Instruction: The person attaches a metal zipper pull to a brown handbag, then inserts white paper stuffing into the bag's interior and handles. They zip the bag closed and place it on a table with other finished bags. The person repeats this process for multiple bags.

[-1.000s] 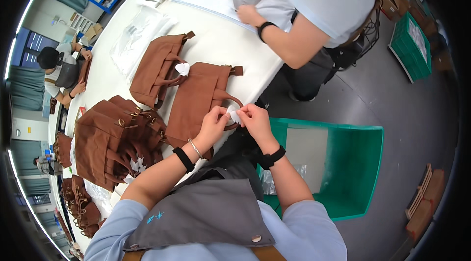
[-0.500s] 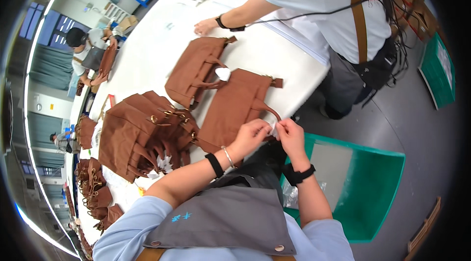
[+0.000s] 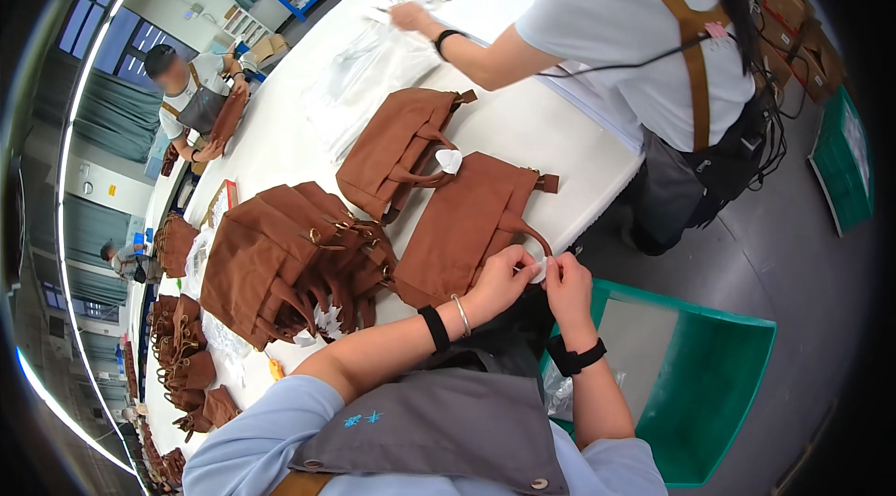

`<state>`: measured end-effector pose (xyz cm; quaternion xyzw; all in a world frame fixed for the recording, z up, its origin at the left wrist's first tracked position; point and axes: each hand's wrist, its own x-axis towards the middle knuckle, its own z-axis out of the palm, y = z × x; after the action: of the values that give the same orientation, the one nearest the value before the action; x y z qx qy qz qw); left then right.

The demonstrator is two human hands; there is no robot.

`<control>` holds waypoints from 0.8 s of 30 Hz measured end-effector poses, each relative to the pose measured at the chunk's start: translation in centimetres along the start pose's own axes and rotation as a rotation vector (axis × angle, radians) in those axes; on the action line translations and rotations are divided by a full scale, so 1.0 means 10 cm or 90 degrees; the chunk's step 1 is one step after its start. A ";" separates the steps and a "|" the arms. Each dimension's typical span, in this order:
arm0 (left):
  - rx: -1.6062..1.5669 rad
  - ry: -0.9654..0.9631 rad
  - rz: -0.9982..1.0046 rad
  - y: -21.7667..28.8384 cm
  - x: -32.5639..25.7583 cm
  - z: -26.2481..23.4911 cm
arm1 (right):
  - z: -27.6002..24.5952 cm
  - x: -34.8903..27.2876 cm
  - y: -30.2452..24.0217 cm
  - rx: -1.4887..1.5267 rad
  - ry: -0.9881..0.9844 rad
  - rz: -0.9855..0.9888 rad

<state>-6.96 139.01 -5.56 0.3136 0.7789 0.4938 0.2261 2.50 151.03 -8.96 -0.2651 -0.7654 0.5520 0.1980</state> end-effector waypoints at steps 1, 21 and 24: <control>-0.002 0.014 0.021 -0.01 -0.01 0.03 | 0.01 0.00 0.06 -0.016 0.015 -0.017; 0.215 0.023 -0.008 0.08 0.05 -0.03 | 0.06 -0.11 0.18 0.346 -0.011 0.251; 0.227 0.029 -0.007 0.10 0.04 -0.08 | 0.04 -0.10 -0.01 0.346 0.013 0.301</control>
<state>-7.49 139.08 -4.34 0.3334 0.8606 0.3539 0.1518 3.00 150.04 -8.99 -0.3781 -0.5064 0.7630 0.1360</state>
